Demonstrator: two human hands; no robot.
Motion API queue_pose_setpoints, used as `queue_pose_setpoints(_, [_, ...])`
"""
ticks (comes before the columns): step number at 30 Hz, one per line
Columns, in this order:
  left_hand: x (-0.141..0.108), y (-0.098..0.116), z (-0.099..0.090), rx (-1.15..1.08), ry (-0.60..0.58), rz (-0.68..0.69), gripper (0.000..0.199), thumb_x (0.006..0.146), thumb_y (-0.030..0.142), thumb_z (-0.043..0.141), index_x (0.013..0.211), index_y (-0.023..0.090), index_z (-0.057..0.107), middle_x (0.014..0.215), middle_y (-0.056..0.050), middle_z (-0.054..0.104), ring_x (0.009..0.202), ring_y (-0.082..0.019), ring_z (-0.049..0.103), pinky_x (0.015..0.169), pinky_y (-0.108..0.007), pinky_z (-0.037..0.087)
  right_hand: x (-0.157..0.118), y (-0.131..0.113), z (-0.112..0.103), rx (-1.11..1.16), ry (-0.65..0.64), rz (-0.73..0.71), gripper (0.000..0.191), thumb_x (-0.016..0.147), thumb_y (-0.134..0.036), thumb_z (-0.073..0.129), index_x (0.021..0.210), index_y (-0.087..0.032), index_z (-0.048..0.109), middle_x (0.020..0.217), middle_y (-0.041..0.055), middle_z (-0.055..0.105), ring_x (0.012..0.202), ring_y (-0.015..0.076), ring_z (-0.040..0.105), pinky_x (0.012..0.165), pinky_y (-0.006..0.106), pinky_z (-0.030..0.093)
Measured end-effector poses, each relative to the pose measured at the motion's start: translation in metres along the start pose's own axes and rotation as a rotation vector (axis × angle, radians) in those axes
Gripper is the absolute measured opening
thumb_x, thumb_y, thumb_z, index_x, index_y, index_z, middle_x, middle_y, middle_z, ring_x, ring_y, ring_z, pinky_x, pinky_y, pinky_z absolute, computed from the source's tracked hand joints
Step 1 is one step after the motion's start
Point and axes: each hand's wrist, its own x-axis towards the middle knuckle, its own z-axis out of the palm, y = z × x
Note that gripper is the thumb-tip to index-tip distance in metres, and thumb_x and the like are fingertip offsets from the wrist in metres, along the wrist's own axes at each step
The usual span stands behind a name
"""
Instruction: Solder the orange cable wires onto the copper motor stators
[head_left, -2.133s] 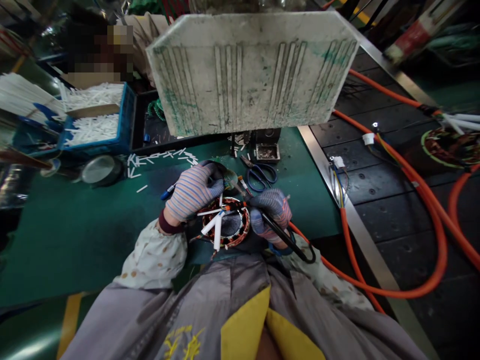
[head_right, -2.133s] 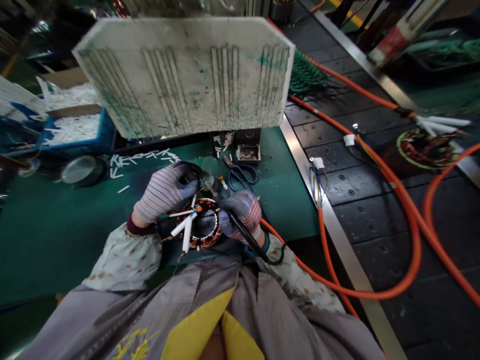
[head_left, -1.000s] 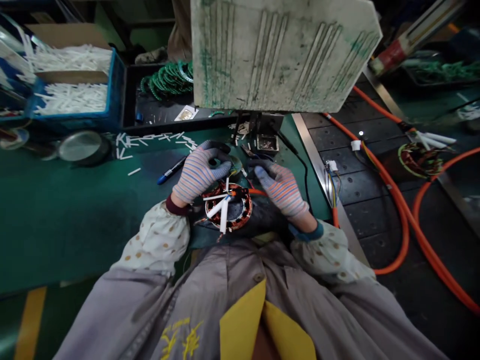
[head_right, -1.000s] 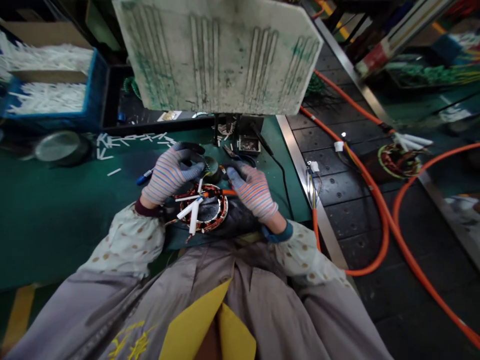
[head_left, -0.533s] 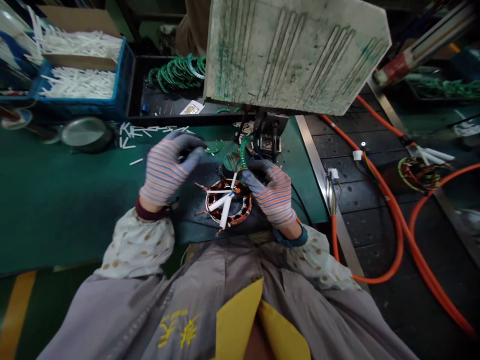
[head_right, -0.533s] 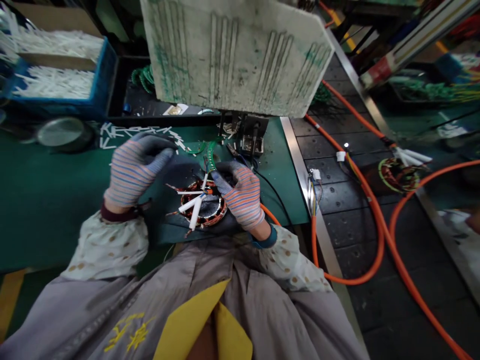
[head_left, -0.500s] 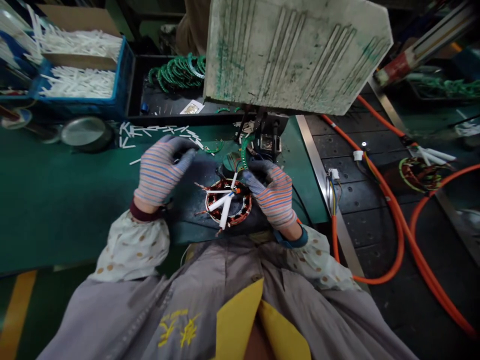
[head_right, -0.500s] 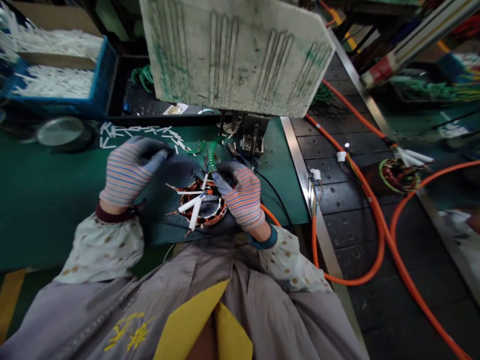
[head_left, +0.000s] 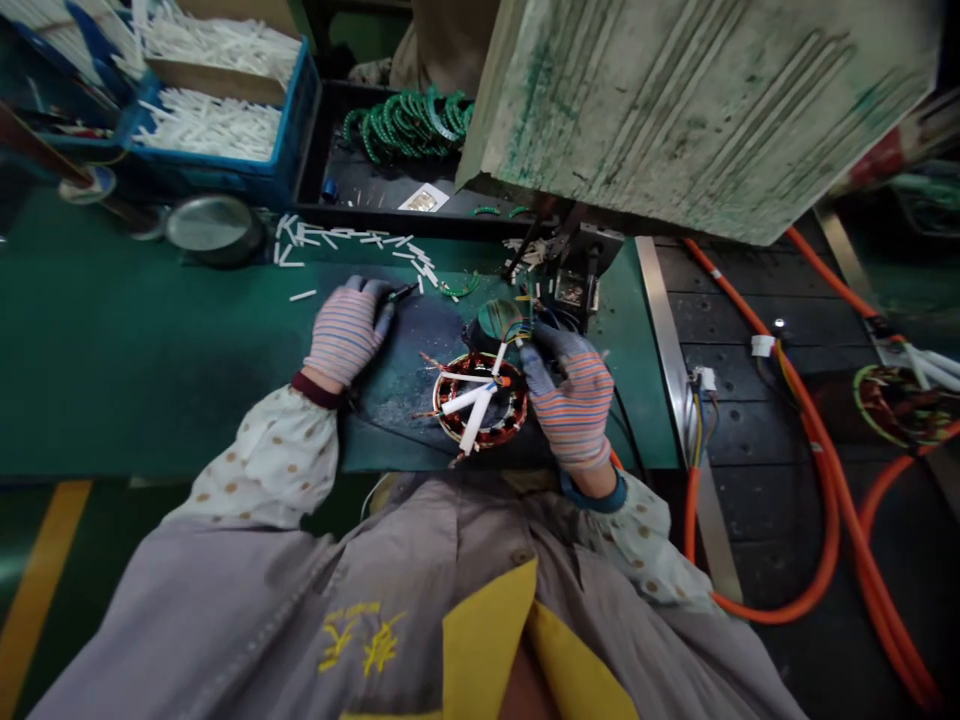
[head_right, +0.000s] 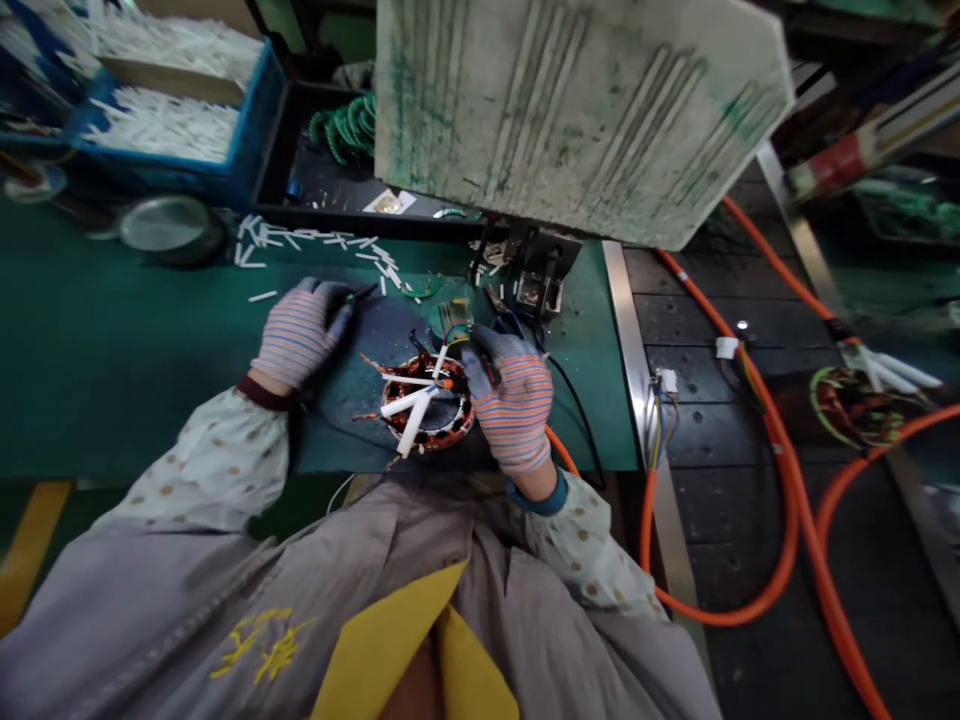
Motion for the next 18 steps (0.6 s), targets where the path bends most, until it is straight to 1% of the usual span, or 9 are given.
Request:
queue_pose_setpoints(2, [-0.017,-0.003,-0.007,-0.246,-0.089,0.141,0.056,0.112,0.041,0.043,0.152,0.011,0.068,0.152,-0.019,0.072,0.14,-0.037,0.068,0.127,-0.052,0.05,-0.007,0.007,-0.009,-0.045,-0.024,-0.043,0.026,0.114,-0.04,0.063,0.126,-0.024,0.08,0.118,0.0092,0.088,0.111,0.0272,0.083,0.102,0.045,0.066])
queue_pose_setpoints(4, [-0.035,-0.001,-0.017,-0.445,-0.252,0.246,0.058,0.112,0.048,0.044,0.149,0.015,0.072,0.146,-0.011,0.077,0.135,-0.032,0.072,0.126,-0.045,0.053,-0.014,0.012,-0.019,-0.092,-0.04,-0.064,0.025,0.114,-0.037,0.062,0.126,-0.024,0.08,0.117,0.0092,0.088,0.109,0.0273,0.084,0.101,0.045,0.066])
queue_pose_setpoints(6, [-0.047,0.004,-0.027,-0.486,-0.343,0.271,0.057,0.111,0.054,0.046,0.142,0.017,0.078,0.135,-0.009,0.082,0.124,-0.031,0.077,0.118,-0.043,0.057,-0.021,0.014,-0.029,-0.113,-0.044,-0.058,0.024,0.114,-0.035,0.062,0.125,-0.024,0.08,0.115,0.009,0.088,0.106,0.0266,0.084,0.099,0.043,0.066])
queue_pose_setpoints(8, [-0.051,0.009,-0.037,-0.378,-0.331,0.28,0.056,0.109,0.056,0.048,0.137,0.021,0.082,0.127,-0.008,0.083,0.116,-0.032,0.078,0.11,-0.043,0.06,-0.025,0.011,-0.038,-0.119,-0.066,-0.056,0.024,0.112,-0.033,0.063,0.126,-0.023,0.08,0.116,0.0097,0.088,0.105,0.0265,0.084,0.098,0.042,0.066])
queue_pose_setpoints(10, [-0.051,0.01,-0.046,-0.213,-0.331,0.312,0.054,0.107,0.057,0.048,0.135,0.028,0.084,0.125,-0.007,0.083,0.113,-0.033,0.079,0.103,-0.045,0.062,-0.027,0.003,-0.045,-0.11,-0.111,-0.1,0.025,0.111,-0.032,0.064,0.129,-0.023,0.08,0.115,0.0096,0.088,0.105,0.0264,0.083,0.097,0.041,0.065])
queue_pose_setpoints(13, [-0.045,0.007,-0.052,-0.042,-0.334,0.319,0.054,0.104,0.056,0.048,0.136,0.033,0.085,0.124,-0.008,0.083,0.112,-0.037,0.08,0.1,-0.049,0.065,-0.033,-0.015,-0.048,0.012,-0.241,-0.204,0.028,0.11,-0.027,0.063,0.132,-0.028,0.079,0.113,0.005,0.088,0.106,0.0229,0.082,0.097,0.038,0.064])
queue_pose_setpoints(15, [-0.037,0.002,-0.051,-0.04,-0.271,0.274,0.058,0.106,0.054,0.044,0.145,0.029,0.08,0.136,-0.013,0.08,0.122,-0.04,0.077,0.108,-0.054,0.063,-0.036,-0.026,-0.038,0.073,-0.405,-0.244,0.028,0.111,-0.025,0.06,0.131,-0.03,0.08,0.113,0.0039,0.088,0.107,0.0221,0.081,0.105,0.04,0.063])
queue_pose_setpoints(17, [-0.025,-0.005,-0.048,-0.06,-0.199,0.236,0.062,0.11,0.054,0.04,0.154,0.024,0.073,0.154,-0.016,0.071,0.139,-0.043,0.07,0.121,-0.059,0.057,-0.036,-0.031,-0.019,0.011,-0.615,-0.221,0.024,0.112,-0.024,0.06,0.123,-0.028,0.081,0.107,0.0053,0.087,0.103,0.0239,0.079,0.115,0.048,0.06])
queue_pose_setpoints(18, [-0.018,-0.009,-0.048,-0.056,-0.175,0.222,0.062,0.111,0.056,0.039,0.156,0.025,0.07,0.159,-0.015,0.067,0.144,-0.044,0.066,0.125,-0.062,0.054,-0.034,-0.031,-0.008,-0.053,-0.703,-0.187,0.021,0.111,-0.024,0.061,0.117,-0.026,0.081,0.103,0.0057,0.086,0.1,0.0246,0.077,0.118,0.052,0.057])
